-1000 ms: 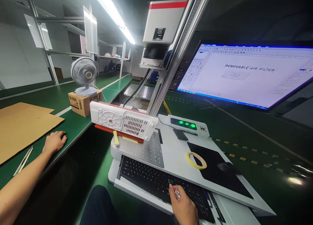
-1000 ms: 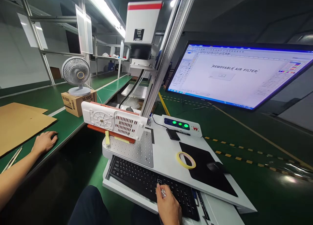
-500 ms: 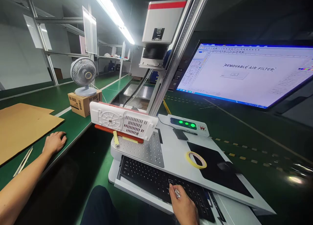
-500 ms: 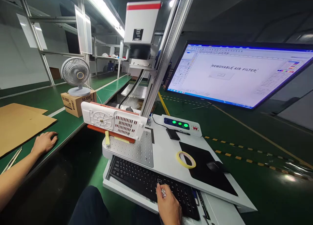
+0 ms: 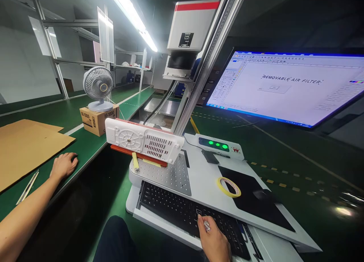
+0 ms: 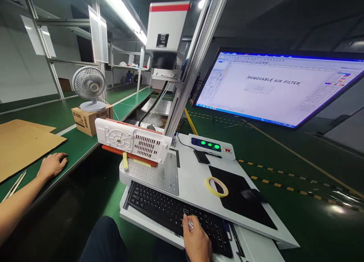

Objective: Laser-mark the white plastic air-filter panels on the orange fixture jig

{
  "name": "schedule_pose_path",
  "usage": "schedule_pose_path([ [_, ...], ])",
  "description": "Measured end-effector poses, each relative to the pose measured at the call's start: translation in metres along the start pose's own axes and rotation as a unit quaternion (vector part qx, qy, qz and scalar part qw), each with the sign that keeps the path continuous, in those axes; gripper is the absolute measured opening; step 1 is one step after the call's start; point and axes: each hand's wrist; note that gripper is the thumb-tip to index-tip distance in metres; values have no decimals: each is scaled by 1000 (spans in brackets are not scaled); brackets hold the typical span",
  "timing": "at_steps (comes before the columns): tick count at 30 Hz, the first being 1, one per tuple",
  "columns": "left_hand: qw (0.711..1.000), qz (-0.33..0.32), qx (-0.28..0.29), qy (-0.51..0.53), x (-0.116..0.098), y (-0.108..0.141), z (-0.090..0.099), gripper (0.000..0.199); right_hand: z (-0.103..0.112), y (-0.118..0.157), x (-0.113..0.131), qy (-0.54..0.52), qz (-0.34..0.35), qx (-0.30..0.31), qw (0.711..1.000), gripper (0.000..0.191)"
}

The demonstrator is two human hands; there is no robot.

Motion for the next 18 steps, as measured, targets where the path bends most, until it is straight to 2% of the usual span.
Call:
schedule_pose_path([
  [18,1000,4,-6,2,0,-1,-3,70,9,7,13,28,-26,34,999,49],
])
Point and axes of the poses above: each hand's wrist, its own y-axis away from the middle knuckle, its own z-axis out of the back of the hand, x = y × z, and after that the axes turned 7 degrees about -z, right-handed
